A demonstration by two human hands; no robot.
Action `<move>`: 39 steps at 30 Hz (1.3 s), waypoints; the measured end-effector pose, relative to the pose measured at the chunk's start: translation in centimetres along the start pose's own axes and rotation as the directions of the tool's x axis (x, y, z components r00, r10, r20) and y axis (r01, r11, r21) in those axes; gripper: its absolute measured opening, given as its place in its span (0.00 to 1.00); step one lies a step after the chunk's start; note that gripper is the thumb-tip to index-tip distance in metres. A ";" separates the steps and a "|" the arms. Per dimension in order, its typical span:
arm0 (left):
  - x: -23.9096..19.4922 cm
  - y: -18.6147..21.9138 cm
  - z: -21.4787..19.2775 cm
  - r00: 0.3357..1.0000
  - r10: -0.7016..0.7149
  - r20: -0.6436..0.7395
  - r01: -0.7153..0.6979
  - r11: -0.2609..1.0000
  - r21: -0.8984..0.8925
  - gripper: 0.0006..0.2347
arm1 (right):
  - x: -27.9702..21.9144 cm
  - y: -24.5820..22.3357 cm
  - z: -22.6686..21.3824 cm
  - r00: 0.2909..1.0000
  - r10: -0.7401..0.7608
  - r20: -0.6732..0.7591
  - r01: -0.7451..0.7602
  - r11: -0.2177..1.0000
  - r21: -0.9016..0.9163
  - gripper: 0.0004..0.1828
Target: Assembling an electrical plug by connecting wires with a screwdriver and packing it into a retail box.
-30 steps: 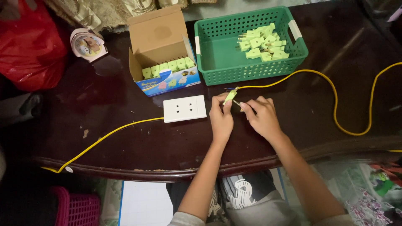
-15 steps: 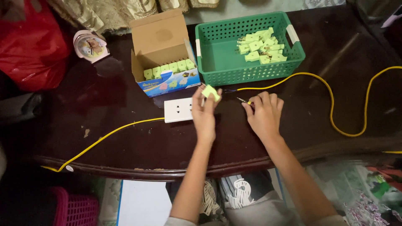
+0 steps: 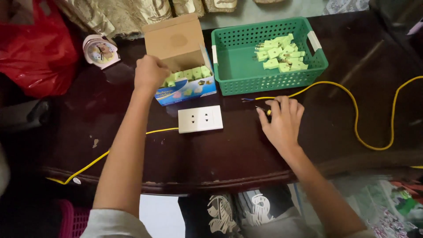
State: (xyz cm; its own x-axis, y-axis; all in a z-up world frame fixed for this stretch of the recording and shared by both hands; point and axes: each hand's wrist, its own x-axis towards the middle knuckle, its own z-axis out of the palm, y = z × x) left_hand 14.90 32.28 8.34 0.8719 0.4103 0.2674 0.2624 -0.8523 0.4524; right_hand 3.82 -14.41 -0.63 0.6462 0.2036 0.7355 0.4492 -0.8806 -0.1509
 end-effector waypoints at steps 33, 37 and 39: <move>-5.6 5.6 -6.0 0.977 0.047 -0.209 0.041 0.917 0.397 0.30 | 19.0 -10.5 8.6 0.965 -0.259 0.045 0.250 0.957 0.145 0.33; -6.5 1.9 -5.4 0.969 -0.199 0.145 0.188 0.978 0.086 0.27 | 18.6 -10.2 15.0 0.970 -0.219 0.107 0.213 0.975 0.067 0.19; -5.8 -1.7 -2.5 0.990 -0.140 0.025 0.140 0.990 -0.016 0.14 | 18.1 -9.8 18.9 0.967 -0.244 -0.071 0.246 0.969 0.019 0.12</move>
State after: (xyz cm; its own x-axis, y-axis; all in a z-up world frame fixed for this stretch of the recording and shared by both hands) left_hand 8.35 32.18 8.14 0.8366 0.5172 0.1804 0.3754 -0.7812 0.4988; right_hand 22.82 5.99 1.69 0.4713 0.3818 0.7950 0.6064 -0.7949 0.0222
